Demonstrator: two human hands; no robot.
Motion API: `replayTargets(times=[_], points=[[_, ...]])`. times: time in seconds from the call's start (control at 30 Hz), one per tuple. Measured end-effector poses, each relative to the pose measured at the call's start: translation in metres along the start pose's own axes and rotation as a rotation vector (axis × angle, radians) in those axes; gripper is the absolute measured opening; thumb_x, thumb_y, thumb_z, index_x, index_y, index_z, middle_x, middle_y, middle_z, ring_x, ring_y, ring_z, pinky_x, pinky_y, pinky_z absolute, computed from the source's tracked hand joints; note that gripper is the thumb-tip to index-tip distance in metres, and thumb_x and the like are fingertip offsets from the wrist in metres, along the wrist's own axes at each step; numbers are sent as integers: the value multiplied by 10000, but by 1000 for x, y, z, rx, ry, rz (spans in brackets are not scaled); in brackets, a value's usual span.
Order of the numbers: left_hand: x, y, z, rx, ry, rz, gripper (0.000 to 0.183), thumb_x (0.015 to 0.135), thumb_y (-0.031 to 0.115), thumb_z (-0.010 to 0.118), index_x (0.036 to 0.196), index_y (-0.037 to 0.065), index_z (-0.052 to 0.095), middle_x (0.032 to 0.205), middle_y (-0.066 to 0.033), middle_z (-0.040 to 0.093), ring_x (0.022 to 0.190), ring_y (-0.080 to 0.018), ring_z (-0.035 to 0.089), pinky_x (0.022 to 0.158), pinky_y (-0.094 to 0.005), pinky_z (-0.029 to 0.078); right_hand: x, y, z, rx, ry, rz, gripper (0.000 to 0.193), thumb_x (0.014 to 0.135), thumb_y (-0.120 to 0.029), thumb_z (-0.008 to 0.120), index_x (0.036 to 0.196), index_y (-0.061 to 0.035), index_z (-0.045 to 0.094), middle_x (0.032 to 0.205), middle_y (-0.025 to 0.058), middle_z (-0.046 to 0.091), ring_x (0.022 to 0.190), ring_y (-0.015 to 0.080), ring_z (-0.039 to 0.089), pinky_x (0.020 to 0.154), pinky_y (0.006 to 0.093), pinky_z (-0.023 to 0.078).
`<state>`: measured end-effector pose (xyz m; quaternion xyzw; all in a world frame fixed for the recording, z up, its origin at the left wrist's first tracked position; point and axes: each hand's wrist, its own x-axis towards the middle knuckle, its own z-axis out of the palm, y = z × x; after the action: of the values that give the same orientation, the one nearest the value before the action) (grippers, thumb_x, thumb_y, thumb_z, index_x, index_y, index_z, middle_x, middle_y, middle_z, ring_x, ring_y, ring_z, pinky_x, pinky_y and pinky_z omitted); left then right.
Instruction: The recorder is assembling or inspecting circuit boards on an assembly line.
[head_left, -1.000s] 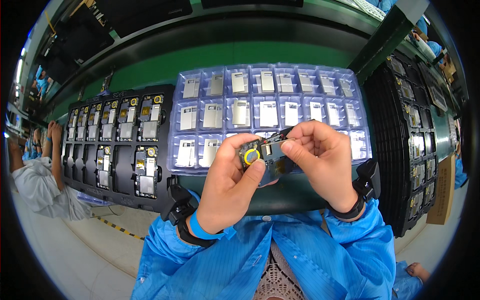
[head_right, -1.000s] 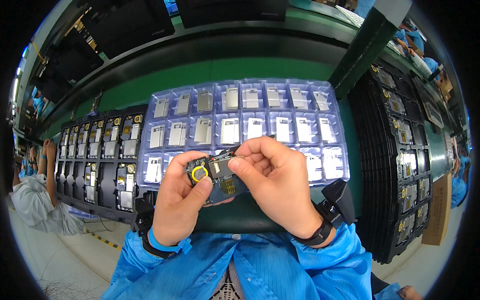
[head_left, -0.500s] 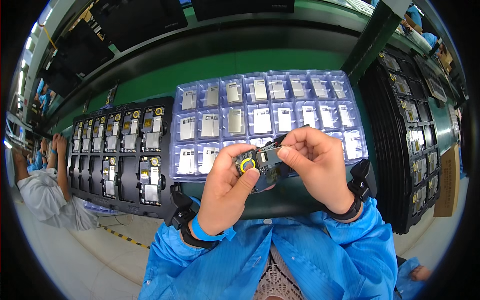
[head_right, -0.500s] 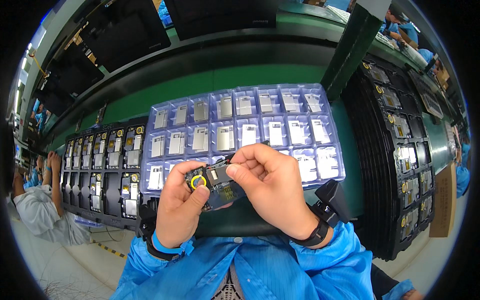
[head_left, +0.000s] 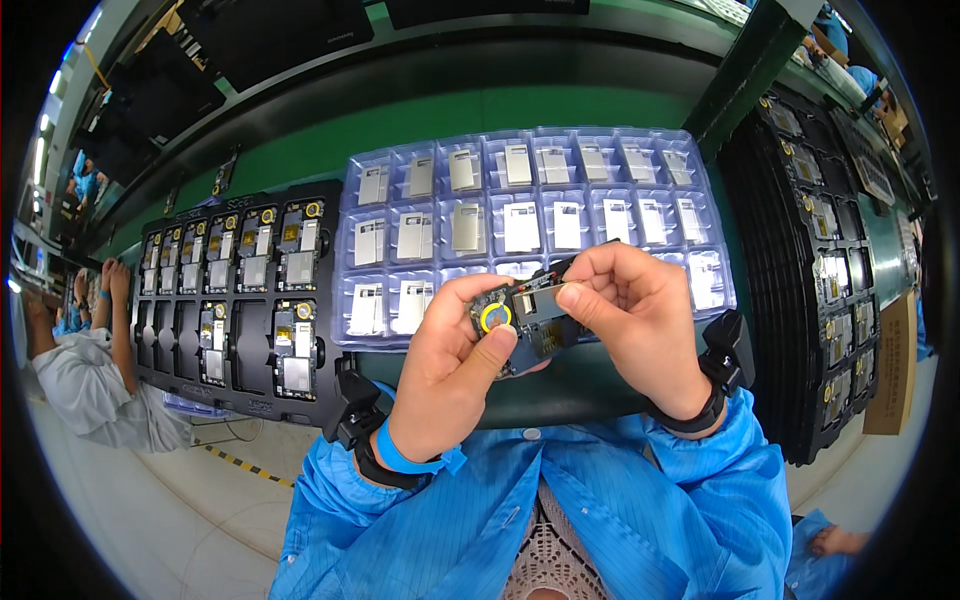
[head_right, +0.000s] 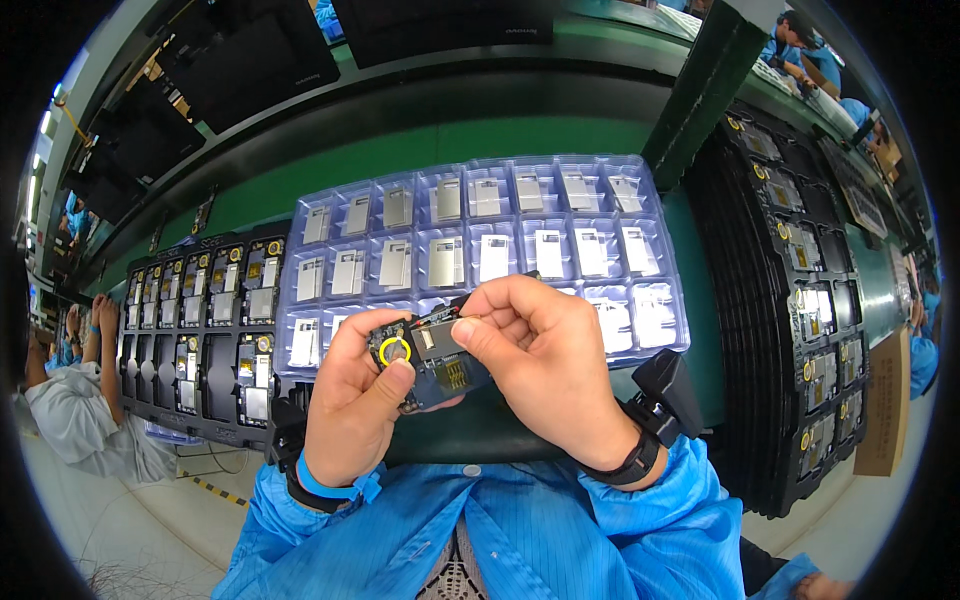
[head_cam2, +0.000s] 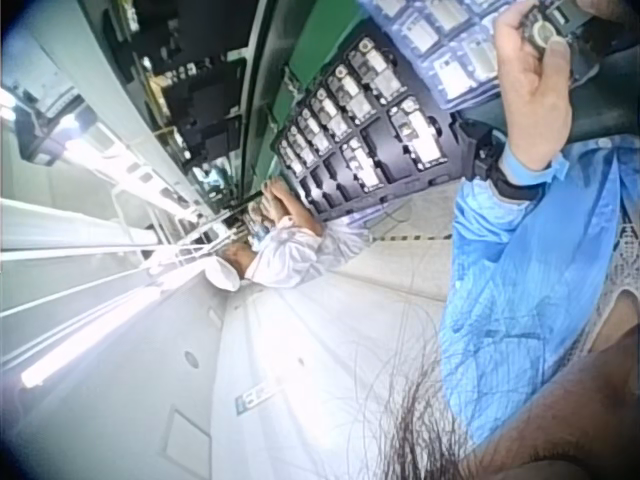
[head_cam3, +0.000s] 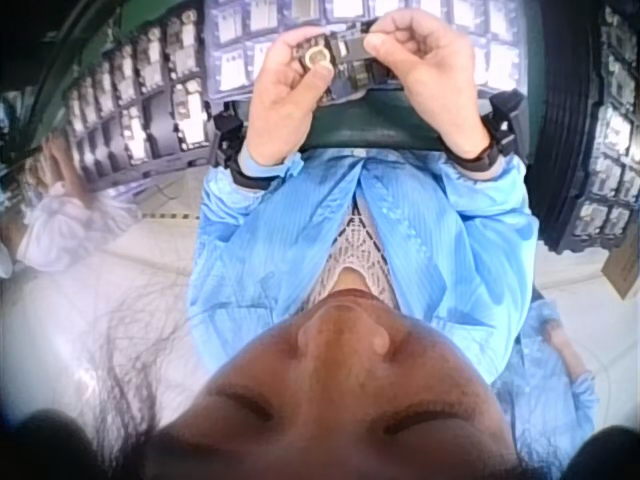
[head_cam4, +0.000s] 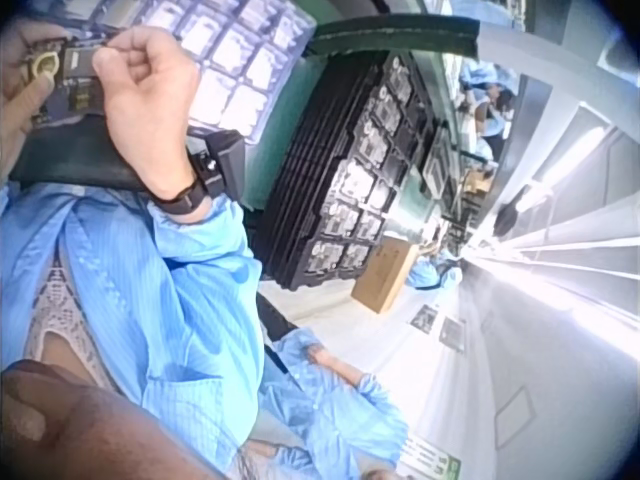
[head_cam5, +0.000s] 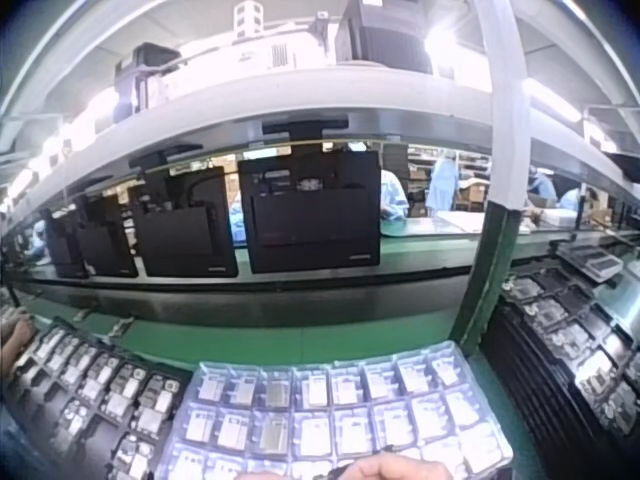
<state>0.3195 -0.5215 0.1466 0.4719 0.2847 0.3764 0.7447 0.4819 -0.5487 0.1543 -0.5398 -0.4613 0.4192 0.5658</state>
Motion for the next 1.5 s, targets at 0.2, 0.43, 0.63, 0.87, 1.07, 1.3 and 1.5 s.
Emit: replayTargets(times=[0.2, 0.43, 0.63, 0.87, 1.07, 1.3, 1.5], points=[[2, 0, 0, 5, -13, 6, 327, 870, 85, 461, 1157, 9, 322, 1079, -160, 502, 955, -236, 563, 784, -388, 512, 0, -3, 1, -25, 13, 0, 67, 759, 8, 610, 811, 27, 573, 685, 11, 581, 596, 23, 510, 533, 156, 423], [2, -2, 4, 128, 97, 81, 262, 849, 24, 508, 1081, 4, 387, 939, -77, 515, 843, -96, 515, 716, -251, 480, -6, -2, 6, -175, 67, -123, 70, 728, -2, 638, 774, 16, 588, 666, 42, 583, 526, 44, 504, 452, 184, 400], [0, -3, 7, 207, 161, 210, 220, 843, 23, 528, 1032, 13, 417, 851, -33, 498, 736, -50, 467, 605, -184, 404, -9, -10, 7, -446, 151, -349, 137, 657, -43, 692, 770, -30, 617, 703, 59, 495, 531, 126, 455, 474, 229, 376], [0, -3, 7, 198, 155, 219, 218, 841, 12, 525, 1032, 16, 419, 843, -26, 494, 718, -36, 445, 587, -170, 372, -10, -5, 8, -500, 217, -418, 212, 610, -29, 717, 795, -40, 614, 787, 70, 416, 578, 145, 420, 532, 253, 389], [-1, -3, 7, 223, 159, 225, 219, 839, 9, 527, 1032, 16, 423, 842, -21, 493, 720, -35, 443, 590, -170, 369, -12, -6, 8, -420, 240, -374, 364, 584, 9, 724, 905, -35, 556, 857, 83, 410, 657, 178, 504, 605, 265, 479], [-1, 1, 7, 214, 173, 188, 221, 835, 4, 530, 1027, 9, 421, 853, -29, 501, 736, -44, 459, 622, -177, 384, 1, -11, -2, -589, 228, -524, 318, 618, -42, 731, 892, -26, 571, 861, 86, 456, 643, 171, 539, 534, 237, 486], [0, -1, 10, 277, 176, 256, 230, 828, -5, 535, 1026, 2, 419, 864, -45, 508, 755, -56, 473, 649, -190, 404, -4, -8, -1, -365, 111, -289, 227, 636, -43, 722, 813, 4, 589, 716, 66, 475, 651, 168, 545, 555, 240, 494]])
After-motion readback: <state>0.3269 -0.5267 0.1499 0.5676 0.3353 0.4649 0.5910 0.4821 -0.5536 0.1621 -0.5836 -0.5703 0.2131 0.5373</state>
